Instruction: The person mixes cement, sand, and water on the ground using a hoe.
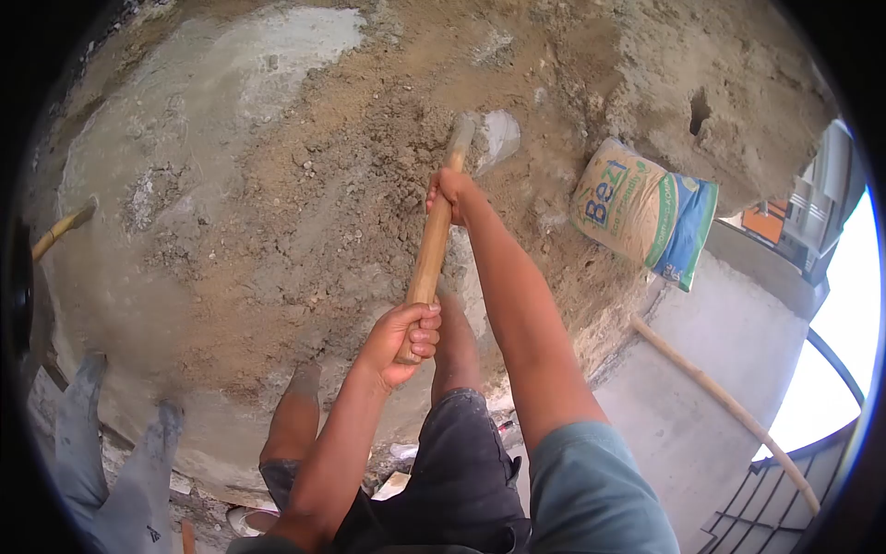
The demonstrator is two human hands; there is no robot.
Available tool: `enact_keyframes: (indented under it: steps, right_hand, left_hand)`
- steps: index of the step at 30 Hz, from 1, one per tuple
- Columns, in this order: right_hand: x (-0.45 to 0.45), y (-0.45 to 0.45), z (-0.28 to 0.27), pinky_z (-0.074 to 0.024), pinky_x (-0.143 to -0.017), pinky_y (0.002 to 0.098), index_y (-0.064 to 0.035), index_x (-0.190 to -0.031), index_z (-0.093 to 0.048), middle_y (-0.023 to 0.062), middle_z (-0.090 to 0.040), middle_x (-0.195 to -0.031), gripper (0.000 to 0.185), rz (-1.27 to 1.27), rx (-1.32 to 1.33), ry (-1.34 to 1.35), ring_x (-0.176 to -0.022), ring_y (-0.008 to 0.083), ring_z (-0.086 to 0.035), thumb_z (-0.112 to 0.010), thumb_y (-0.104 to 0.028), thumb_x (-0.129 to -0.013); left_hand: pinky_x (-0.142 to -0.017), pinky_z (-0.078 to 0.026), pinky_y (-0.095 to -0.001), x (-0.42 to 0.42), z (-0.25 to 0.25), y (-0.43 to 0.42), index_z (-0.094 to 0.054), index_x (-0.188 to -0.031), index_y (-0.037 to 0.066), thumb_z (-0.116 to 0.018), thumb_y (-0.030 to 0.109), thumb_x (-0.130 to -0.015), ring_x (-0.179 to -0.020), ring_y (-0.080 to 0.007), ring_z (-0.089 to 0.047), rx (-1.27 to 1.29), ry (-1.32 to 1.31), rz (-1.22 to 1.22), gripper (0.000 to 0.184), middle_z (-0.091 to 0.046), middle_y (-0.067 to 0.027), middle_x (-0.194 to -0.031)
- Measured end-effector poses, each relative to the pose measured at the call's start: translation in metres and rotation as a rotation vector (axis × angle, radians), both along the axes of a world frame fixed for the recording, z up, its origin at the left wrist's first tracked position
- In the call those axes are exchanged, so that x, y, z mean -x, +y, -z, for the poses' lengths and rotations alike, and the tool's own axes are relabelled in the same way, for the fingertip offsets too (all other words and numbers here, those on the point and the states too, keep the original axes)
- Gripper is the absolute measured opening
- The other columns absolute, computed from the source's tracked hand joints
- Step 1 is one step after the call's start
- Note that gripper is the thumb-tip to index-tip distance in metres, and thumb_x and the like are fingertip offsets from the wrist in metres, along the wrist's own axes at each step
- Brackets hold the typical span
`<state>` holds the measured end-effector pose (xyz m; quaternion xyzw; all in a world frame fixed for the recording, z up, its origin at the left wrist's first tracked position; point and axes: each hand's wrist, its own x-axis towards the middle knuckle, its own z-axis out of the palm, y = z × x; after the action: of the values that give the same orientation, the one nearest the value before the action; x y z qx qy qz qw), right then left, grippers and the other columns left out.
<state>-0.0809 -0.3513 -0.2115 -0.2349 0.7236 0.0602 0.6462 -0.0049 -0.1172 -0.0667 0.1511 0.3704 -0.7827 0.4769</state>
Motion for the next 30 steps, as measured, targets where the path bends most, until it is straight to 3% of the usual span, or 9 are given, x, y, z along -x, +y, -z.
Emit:
enact_keyframes:
  steps: [12, 15, 17, 19, 23, 27, 28, 29, 30]
  right_hand:
    - [-0.059, 0.385, -0.158, -0.0465, -0.049, 0.0316, -0.0047, -0.085, -0.049, 0.0052, -0.05, -0.069, 0.007, 0.594, 0.05, -0.129, -0.056, 0.0155, -0.05, -0.055, -0.008, -0.086]
    - [-0.073, 0.533, -0.173, -0.0511, -0.061, 0.035, -0.0039, -0.091, -0.054, 0.006, -0.055, -0.074, 0.01, 0.635, -0.268, -0.242, -0.069, 0.0197, -0.059, -0.063, -0.004, -0.085]
    - [-0.068, 0.574, -0.187, -0.0518, -0.071, 0.0374, -0.0042, -0.092, -0.055, 0.0066, -0.057, -0.077, 0.012, 0.552, -0.548, -0.321, -0.079, 0.0213, -0.062, -0.064, -0.002, -0.084]
    - [-0.056, 0.606, -0.214, -0.051, -0.079, 0.0392, -0.0047, -0.093, -0.055, 0.0074, -0.059, -0.081, 0.014, 0.426, -0.804, -0.374, -0.086, 0.0223, -0.063, -0.065, 0.0, -0.084]
    - [-0.013, 0.519, -0.205, -0.0486, -0.087, 0.0419, -0.0088, -0.093, -0.048, 0.0095, -0.056, -0.085, 0.019, 0.603, -0.69, -0.536, -0.088, 0.0268, -0.06, -0.063, 0.001, -0.088]
    - [0.052, 0.284, -0.121, -0.0459, -0.077, 0.0412, -0.0113, -0.091, -0.045, 0.0045, -0.043, -0.073, 0.015, 0.527, -0.341, -0.549, -0.073, 0.0211, -0.049, -0.06, -0.009, -0.092]
    - [0.072, 0.22, -0.096, -0.0453, -0.072, 0.0386, -0.011, -0.09, -0.044, 0.0026, -0.041, -0.072, 0.015, 0.546, -0.209, -0.545, -0.07, 0.0187, -0.047, -0.059, -0.013, -0.093]
    - [0.086, 0.154, -0.071, -0.0449, -0.065, 0.0341, -0.0106, -0.091, -0.044, 0.001, -0.041, -0.072, 0.015, 0.54, -0.085, -0.455, -0.064, 0.0159, -0.044, -0.058, -0.015, -0.094]
    - [0.1, 0.088, -0.049, -0.0442, -0.057, 0.0302, -0.0092, -0.091, -0.043, 0.0007, -0.042, -0.071, 0.016, 0.499, 0.059, -0.428, -0.06, 0.0142, -0.044, -0.058, -0.015, -0.095]
  left_hand:
    - [-0.039, -0.036, -0.0259, -0.123, -0.135, 0.338, -0.053, -0.098, 0.004, -0.066, 0.0, -0.085, -0.044, -0.0096, -0.047, -0.047, -0.318, 0.768, 0.018, -0.05, -0.0017, -0.059]
    - [-0.058, -0.054, -0.0341, -0.144, -0.165, 0.474, -0.062, -0.097, 0.002, -0.072, 0.014, -0.073, -0.064, -0.0205, -0.067, 0.032, -0.825, 1.361, 0.029, -0.067, -0.0097, -0.076]
    - [-0.076, -0.056, -0.0396, -0.141, -0.198, 0.559, -0.063, -0.11, 0.005, -0.074, 0.019, -0.07, -0.079, -0.03, -0.07, 0.222, -1.122, 1.561, 0.044, -0.072, -0.0132, -0.084]
    - [-0.074, -0.057, -0.0443, -0.124, -0.241, 0.561, -0.064, -0.108, 0.007, -0.074, 0.022, -0.07, -0.082, -0.0375, -0.068, 0.054, -1.072, 1.764, 0.043, -0.07, -0.0182, -0.088]
    - [-0.069, -0.056, -0.0461, -0.067, -0.198, 0.524, -0.066, -0.104, 0.011, -0.075, 0.024, -0.071, -0.077, -0.0386, -0.067, -0.02, -1.317, 1.72, 0.036, -0.069, -0.0177, -0.081]
    - [-0.067, -0.055, -0.0385, 0.035, -0.039, 0.319, -0.066, -0.099, 0.004, -0.079, 0.018, -0.072, -0.073, -0.0315, -0.071, 0.067, -1.348, 1.016, 0.032, -0.069, -0.0176, -0.081]
    - [-0.07, -0.053, -0.0374, 0.054, -0.011, 0.246, -0.065, -0.105, 0.001, -0.078, 0.017, -0.074, -0.073, -0.0275, -0.069, 0.022, -0.924, 0.977, 0.037, -0.068, -0.0184, -0.083]
    - [-0.071, -0.052, -0.0375, 0.089, 0.026, 0.191, -0.062, -0.108, 0.0, -0.077, 0.018, -0.077, -0.073, -0.0258, -0.066, 0.218, -1.37, 0.901, 0.039, -0.067, -0.017, -0.082]
    - [-0.073, -0.051, -0.0371, 0.093, 0.035, 0.101, -0.061, -0.11, -0.001, -0.076, 0.018, -0.078, -0.078, -0.0242, -0.066, 0.261, -1.241, 1.014, 0.04, -0.067, -0.0161, -0.083]
